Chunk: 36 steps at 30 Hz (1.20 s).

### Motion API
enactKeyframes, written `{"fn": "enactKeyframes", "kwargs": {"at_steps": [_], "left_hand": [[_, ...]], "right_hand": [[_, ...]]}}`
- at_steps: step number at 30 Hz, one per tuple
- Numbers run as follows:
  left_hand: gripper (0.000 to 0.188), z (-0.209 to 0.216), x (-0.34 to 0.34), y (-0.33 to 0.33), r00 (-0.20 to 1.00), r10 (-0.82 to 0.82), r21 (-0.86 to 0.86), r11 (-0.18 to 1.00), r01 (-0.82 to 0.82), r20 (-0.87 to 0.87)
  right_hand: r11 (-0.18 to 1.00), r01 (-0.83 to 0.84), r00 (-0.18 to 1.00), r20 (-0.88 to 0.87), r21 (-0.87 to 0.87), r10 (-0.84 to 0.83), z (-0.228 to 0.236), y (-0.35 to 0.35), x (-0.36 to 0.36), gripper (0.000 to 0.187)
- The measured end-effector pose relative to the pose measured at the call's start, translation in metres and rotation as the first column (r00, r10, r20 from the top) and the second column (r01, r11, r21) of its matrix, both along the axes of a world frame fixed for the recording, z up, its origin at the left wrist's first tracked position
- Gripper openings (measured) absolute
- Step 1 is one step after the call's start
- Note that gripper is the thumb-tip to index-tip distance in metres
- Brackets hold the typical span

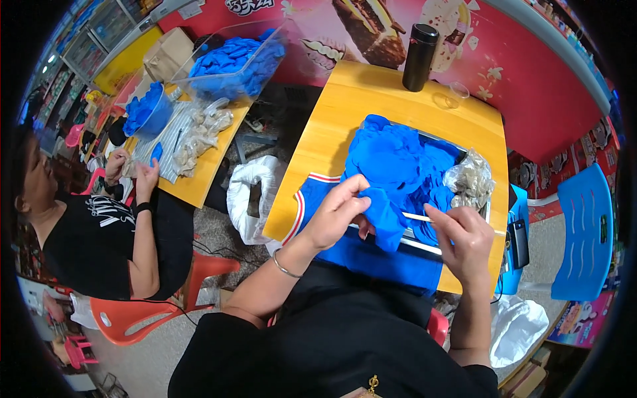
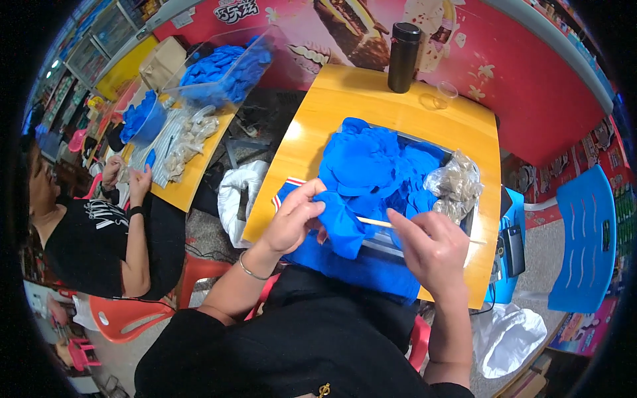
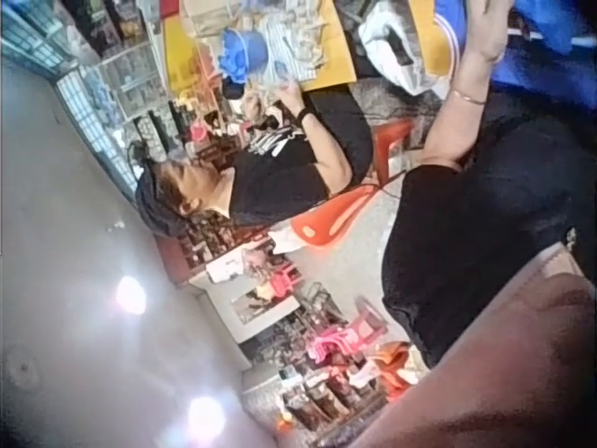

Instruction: The recorder is stuffing and assembling small blue fabric items using a stick to push material inside.

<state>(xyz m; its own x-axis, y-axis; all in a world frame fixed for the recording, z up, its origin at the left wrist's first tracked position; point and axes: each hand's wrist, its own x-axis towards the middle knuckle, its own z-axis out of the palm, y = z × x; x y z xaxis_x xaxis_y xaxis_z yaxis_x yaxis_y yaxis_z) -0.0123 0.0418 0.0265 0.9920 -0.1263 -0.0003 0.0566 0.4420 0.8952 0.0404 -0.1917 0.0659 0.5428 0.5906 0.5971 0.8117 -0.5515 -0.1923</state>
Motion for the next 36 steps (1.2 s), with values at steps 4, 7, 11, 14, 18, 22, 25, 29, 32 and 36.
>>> {"fn": "enactKeyframes", "kwargs": {"at_steps": [4, 7, 11, 14, 18, 22, 25, 29, 32, 36], "left_hand": [[0.012, 0.001, 0.003, -0.002, 0.994, -0.092, 0.089, 0.991, 0.096, -0.056], [0.014, -0.001, 0.007, -0.006, 0.991, -0.086, 0.153, 0.983, 0.102, -0.105], [0.015, -0.004, 0.012, -0.006, 0.988, -0.136, 0.147, 0.979, 0.145, -0.07], [0.016, -0.003, 0.017, -0.007, 0.986, -0.148, 0.021, 0.989, 0.149, -0.072], [0.017, -0.004, 0.017, -0.009, 0.973, -0.221, 0.038, 0.974, 0.224, -0.072], [0.019, -0.021, 0.019, -0.007, 0.974, -0.199, 0.178, 0.96, 0.215, -0.106], [0.022, -0.023, 0.015, -0.013, 0.996, -0.056, 0.329, 0.944, 0.03, 0.07], [0.041, -0.011, 0.008, -0.014, 0.75, 0.206, 0.321, 0.809, -0.492, 0.629], [0.042, 0.01, -0.004, -0.018, 0.683, 0.034, 0.491, 0.669, -0.558, 0.729], [0.039, 0.006, -0.008, -0.026, 0.825, 0.091, 0.539, 0.716, -0.444, 0.558]], "right_hand": [[0.999, -0.042, 0.999, -0.01, 0.024, 0.043, -0.008, 0.008, -0.001, 0.027], [0.996, -0.071, 0.997, -0.009, 0.054, 0.072, -0.016, 0.01, -0.004, 0.027], [0.99, -0.125, 0.992, -0.022, 0.06, 0.126, -0.024, 0.006, -0.005, 0.027], [0.968, -0.232, 0.969, -0.06, 0.099, 0.238, -0.03, 0.009, -0.011, 0.027], [0.952, -0.284, 0.935, -0.188, 0.112, 0.301, -0.034, 0.005, -0.013, 0.026], [0.892, -0.249, 0.727, -0.536, 0.377, 0.43, -0.049, 0.0, -0.012, 0.018], [0.879, -0.154, 0.538, -0.707, 0.452, 0.458, -0.06, -0.004, -0.015, 0.014], [0.831, 0.05, 0.257, -0.811, 0.554, 0.525, -0.068, -0.002, -0.027, 0.018], [0.824, 0.095, 0.189, -0.823, 0.558, 0.535, -0.066, 0.003, -0.031, 0.02], [0.808, 0.143, 0.199, -0.816, 0.571, 0.542, -0.065, 0.01, -0.037, 0.021]]}}
